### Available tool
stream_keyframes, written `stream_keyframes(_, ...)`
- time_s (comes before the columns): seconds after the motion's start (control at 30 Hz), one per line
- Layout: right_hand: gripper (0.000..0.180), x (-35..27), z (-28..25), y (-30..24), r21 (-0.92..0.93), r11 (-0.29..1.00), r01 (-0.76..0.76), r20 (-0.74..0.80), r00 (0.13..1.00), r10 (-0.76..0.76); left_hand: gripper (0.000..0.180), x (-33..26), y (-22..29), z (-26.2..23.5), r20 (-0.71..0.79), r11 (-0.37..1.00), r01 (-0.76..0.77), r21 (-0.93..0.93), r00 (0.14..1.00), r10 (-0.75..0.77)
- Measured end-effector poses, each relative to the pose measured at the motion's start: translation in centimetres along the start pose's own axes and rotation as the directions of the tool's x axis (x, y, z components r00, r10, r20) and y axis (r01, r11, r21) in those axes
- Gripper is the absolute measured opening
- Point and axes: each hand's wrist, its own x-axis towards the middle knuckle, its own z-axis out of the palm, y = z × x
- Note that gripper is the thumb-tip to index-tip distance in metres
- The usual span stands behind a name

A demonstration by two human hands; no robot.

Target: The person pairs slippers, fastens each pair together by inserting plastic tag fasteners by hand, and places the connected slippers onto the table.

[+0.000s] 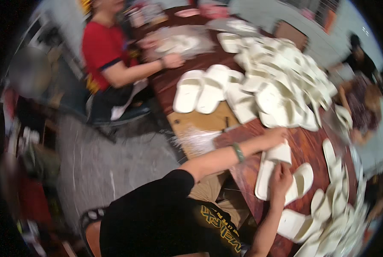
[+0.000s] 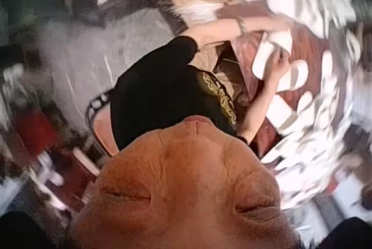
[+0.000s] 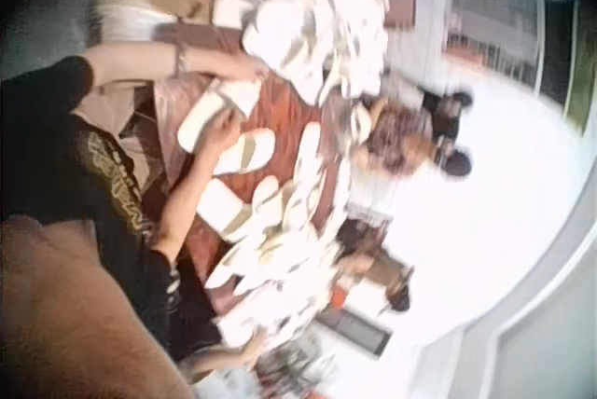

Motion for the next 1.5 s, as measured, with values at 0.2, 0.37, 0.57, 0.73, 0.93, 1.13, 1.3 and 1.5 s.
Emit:
stream_keyframes(0.2, 0.021, -1.9, -3.3, 1.8, 0.131, 0.988, -0.081, 0.220, 0.974, 0.051, 0.017, 0.5, 3.0, 1.1, -0.091, 0.992, -0.121, 0.036, 0.988, 0.124)
stream_keyframes(0.37, 0.021, -5.8, -6.6, -2.5, -0.093, 0.985, -0.147, 0.226, 0.960, 0.165, 0.022, 0.5, 6.2, 1.4, 0.150, 0.963, -0.232, 0.140, 0.966, 0.211)
stream_keyframes(0.57, 0.011, -8.4, -10.0, -3.4, -0.685, 0.727, -0.045, 0.045, 0.994, 0.104, 0.025, 1.0, 7.8, 5.6, 0.690, 0.918, -0.341, 0.204, 0.715, 0.112)
stream_keyframes(0.73, 0.032, -7.7, -7.9, -4.8, -0.591, 0.806, 0.016, -0.005, 1.000, -0.023, 0.019, 1.8, 4.8, 4.5, 0.686, 0.996, -0.023, -0.091, 0.723, 0.079)
stream_keyframes(0.93, 0.029, -9.5, -7.2, -4.6, -0.677, 0.705, 0.212, -0.011, 0.955, -0.298, 0.011, 1.0, 5.3, 6.0, 0.682, 0.961, 0.244, -0.126, 0.725, -0.095)
stream_keyframes(1.13, 0.029, -10.6, -7.6, -4.4, -0.690, 0.676, 0.259, -0.033, 0.922, -0.387, 0.016, 1.0, 6.1, 6.9, 0.708, 0.997, 0.059, -0.045, 0.707, -0.010)
stream_keyframes(1.3, 0.026, -10.5, -7.5, -3.9, -0.716, 0.677, 0.169, -0.025, 0.963, -0.267, 0.023, 3.4, 6.5, 9.0, 0.759, 0.971, -0.236, -0.029, 0.627, 0.175)
stream_keyframes(1.5, 0.023, -11.4, -7.9, -3.8, -0.696, 0.705, 0.133, -0.001, 0.982, -0.187, 0.021, 2.5, 7.1, 9.0, 0.767, 0.984, -0.121, 0.127, 0.641, -0.020)
